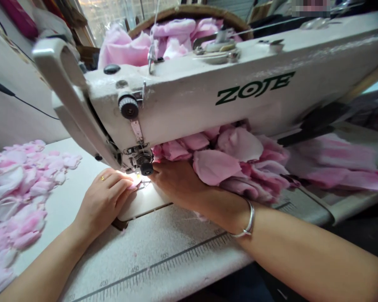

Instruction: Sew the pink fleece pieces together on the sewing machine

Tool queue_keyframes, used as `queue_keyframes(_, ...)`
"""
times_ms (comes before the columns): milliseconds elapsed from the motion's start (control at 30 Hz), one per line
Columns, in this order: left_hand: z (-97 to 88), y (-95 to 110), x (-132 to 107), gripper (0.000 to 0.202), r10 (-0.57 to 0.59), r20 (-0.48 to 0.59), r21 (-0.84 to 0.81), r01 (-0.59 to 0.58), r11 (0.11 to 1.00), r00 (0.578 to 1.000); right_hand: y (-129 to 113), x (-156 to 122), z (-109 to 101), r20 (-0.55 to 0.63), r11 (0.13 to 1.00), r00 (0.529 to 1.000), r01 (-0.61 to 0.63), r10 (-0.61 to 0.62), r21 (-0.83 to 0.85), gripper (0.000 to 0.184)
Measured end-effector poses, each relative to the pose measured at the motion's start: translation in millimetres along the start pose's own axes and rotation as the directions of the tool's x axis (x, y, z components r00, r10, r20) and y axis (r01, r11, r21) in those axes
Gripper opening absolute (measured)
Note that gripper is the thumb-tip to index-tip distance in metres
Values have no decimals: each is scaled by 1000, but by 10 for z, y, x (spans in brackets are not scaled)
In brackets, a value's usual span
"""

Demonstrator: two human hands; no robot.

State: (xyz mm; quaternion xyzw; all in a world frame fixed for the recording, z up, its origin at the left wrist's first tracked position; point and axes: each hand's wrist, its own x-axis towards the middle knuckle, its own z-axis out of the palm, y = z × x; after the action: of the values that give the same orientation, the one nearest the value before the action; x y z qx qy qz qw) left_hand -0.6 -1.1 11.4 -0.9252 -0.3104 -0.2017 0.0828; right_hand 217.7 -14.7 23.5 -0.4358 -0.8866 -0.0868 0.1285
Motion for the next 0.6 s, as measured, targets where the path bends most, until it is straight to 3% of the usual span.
queue_keyframes(200,4,10,-9,14,-93,-16,-27,92,995,996,-9,47,75,-37,996,999,1,-4,-89,27)
queue_keyframes(467,-8,-5,-51,18,-7,19,24,7,1000,1000,34,25,63,8,998,1000,-6,6,-69,22)
queue_keyframes(600,-15,11,-67,28,21,101,48,-26,999,995,31,24,49,42,994,999,-18,23,-110,18)
